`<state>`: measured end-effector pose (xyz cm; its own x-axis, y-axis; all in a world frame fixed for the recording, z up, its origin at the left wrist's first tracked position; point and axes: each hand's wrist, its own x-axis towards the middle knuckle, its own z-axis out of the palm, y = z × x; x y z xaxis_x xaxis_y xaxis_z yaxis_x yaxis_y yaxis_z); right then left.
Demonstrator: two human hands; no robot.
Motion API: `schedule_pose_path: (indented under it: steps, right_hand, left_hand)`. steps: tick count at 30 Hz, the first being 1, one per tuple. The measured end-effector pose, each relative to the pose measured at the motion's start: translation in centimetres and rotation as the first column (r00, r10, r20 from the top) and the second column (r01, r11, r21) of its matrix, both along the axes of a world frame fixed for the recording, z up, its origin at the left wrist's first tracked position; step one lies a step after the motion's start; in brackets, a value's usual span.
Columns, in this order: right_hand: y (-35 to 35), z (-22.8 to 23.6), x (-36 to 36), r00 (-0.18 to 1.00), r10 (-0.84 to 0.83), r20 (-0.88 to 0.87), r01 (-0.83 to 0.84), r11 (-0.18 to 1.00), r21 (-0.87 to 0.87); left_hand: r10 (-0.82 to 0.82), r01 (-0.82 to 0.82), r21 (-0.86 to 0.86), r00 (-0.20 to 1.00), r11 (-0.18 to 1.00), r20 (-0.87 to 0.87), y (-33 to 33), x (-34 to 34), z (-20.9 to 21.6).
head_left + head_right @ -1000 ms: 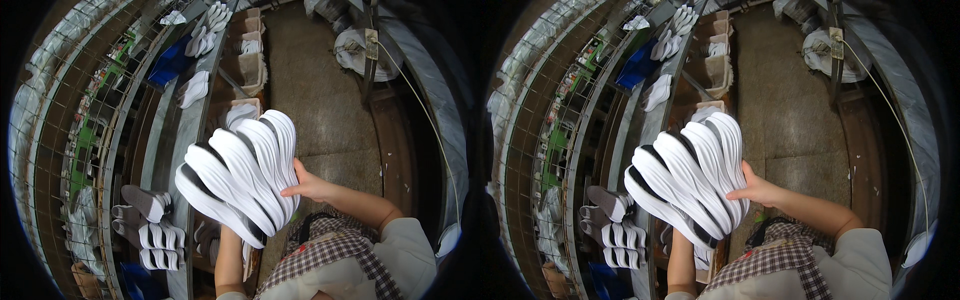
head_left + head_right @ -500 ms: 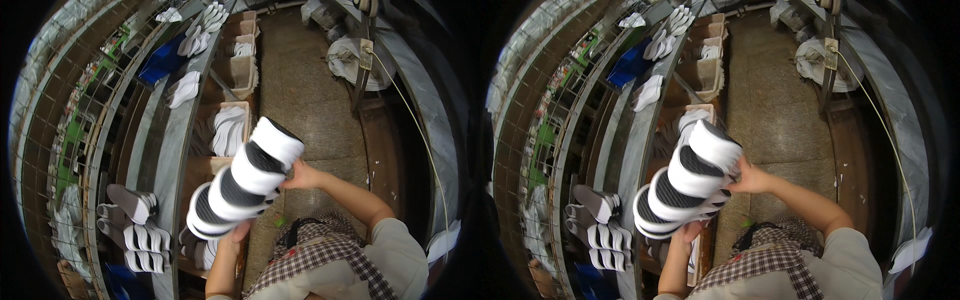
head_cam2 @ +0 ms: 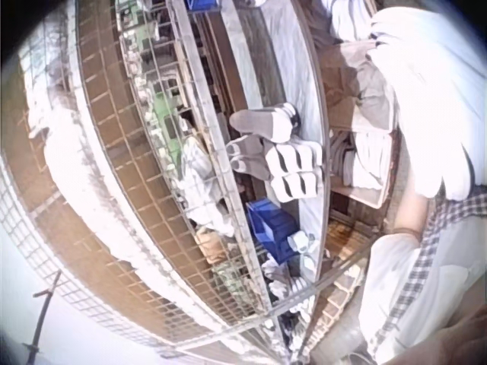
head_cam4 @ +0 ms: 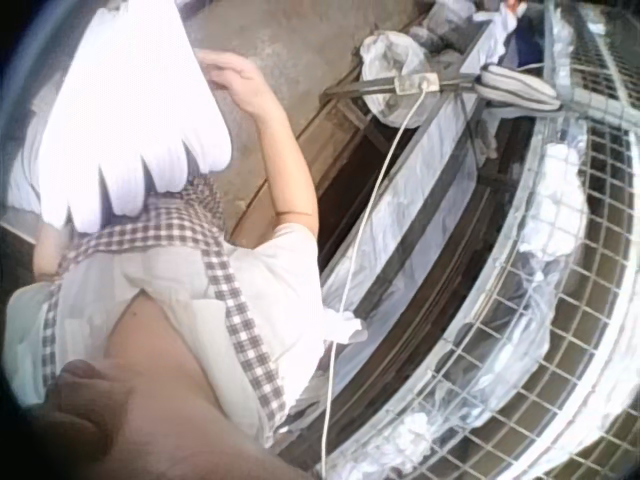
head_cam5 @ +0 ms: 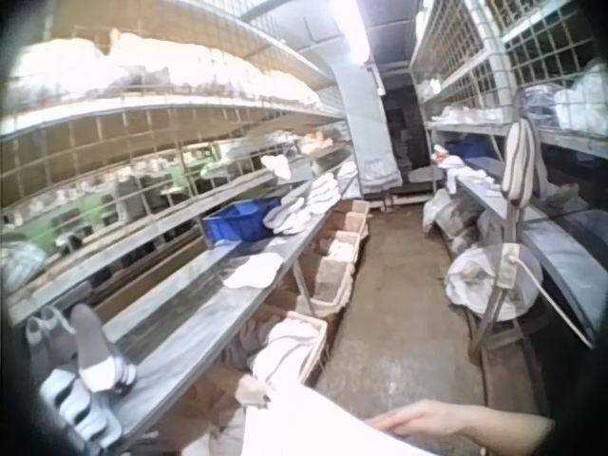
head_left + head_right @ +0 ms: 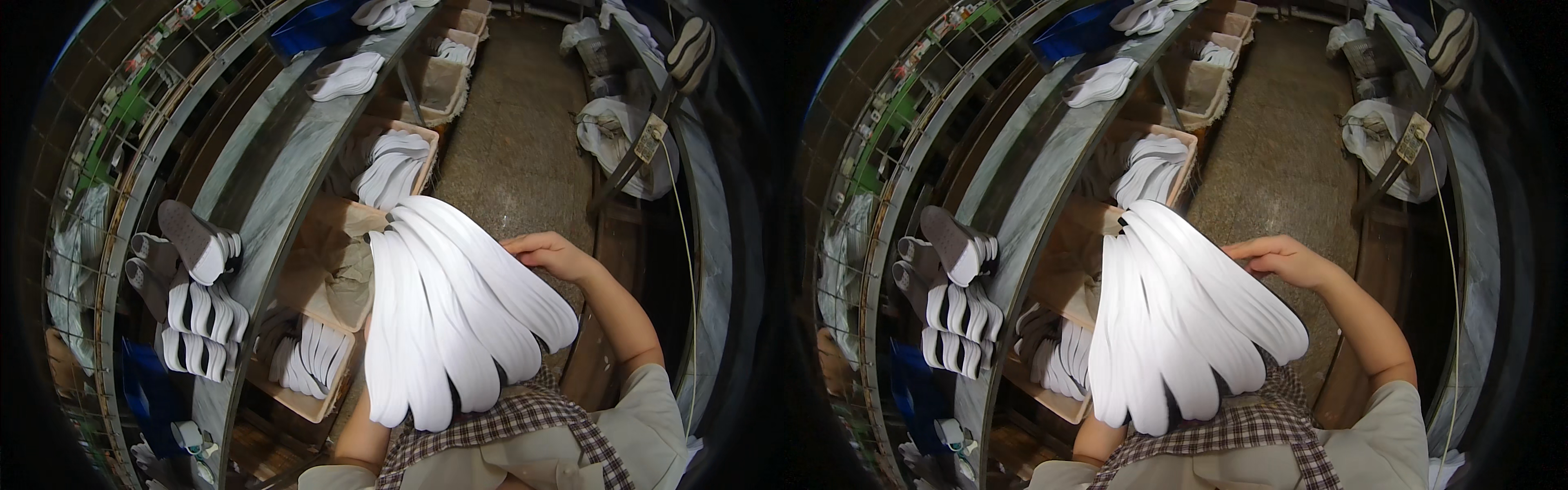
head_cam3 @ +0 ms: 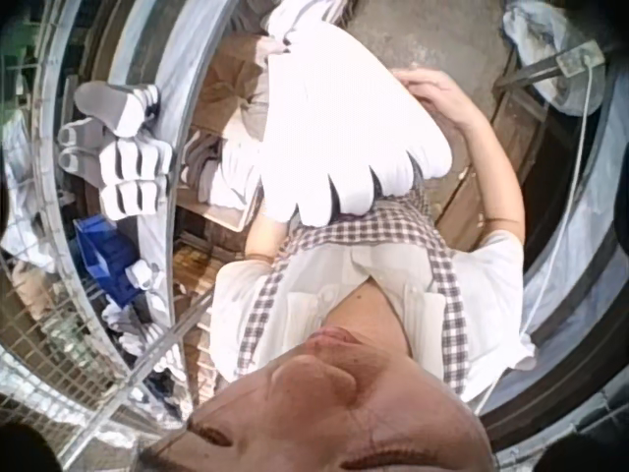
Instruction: The person picks up white slippers from a metal shelf, stacks them, and places them into a yellow crate. They repeat this process, gathering slippers from different locations on the shelf and organizing them into the crate.
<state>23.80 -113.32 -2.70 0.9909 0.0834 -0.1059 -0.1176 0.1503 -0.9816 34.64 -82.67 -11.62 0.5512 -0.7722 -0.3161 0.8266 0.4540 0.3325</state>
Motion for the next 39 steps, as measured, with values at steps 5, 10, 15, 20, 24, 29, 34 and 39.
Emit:
schedule_pose_path:
  steps: [5, 10, 15, 20, 24, 29, 34, 39]
  right_hand:
    - [2.5, -2.3, -1.4, 0.993, 0.104, -0.049, -0.115, 0.906, -0.408]
    - [5.4, -6.0, -2.5, 0.999, 0.031, -0.011, -0.033, 0.944, -0.330]
    - [7.1, -8.7, -2.0, 0.971, 0.082, 0.225, 0.013, 0.920, -0.392]
    - [9.9, -6.6, -0.8, 0.861, 0.113, 0.496, 0.113, 0.908, -0.404]
    - [12.4, -2.9, 0.5, 0.983, 0.128, 0.133, -0.063, 0.910, -0.409]
    - [14.5, -3.6, 4.0, 0.988, 0.141, -0.057, -0.118, 0.947, 0.297]
    - [23.2, -11.2, 2.7, 0.983, 0.127, -0.131, -0.037, 0.842, 0.538]
    - [29.7, -16.4, 0.5, 0.948, 0.129, -0.292, 0.168, 0.577, 0.800]
  left_hand:
    - [0.029, -0.030, 0.074, 0.999, 0.997, 0.016, 1.2, 1.1, 1.2]
    - [-0.027, 0.016, 0.088, 0.993, 0.996, 0.116, 2.3, 0.8, 3.7]
    - [-0.081, 0.048, 0.173, 0.979, 0.984, 0.188, 4.8, -0.1, 5.7]
    - [-0.014, -0.005, 0.142, 0.991, 0.990, 0.132, 7.2, -0.2, 5.6]
    - [0.020, -0.001, -0.113, 0.987, 0.994, 0.161, 8.5, 2.3, 4.7]
    - [-0.011, 0.021, -0.066, 0.990, 0.998, 0.144, 11.4, 3.8, 3.1]
    - [-0.040, 0.039, 0.040, 0.998, 0.998, 0.039, 15.5, 2.1, -0.5]
    - [-0.073, 0.073, 0.036, 0.997, 0.997, -0.010, 20.1, 1.1, -1.9]
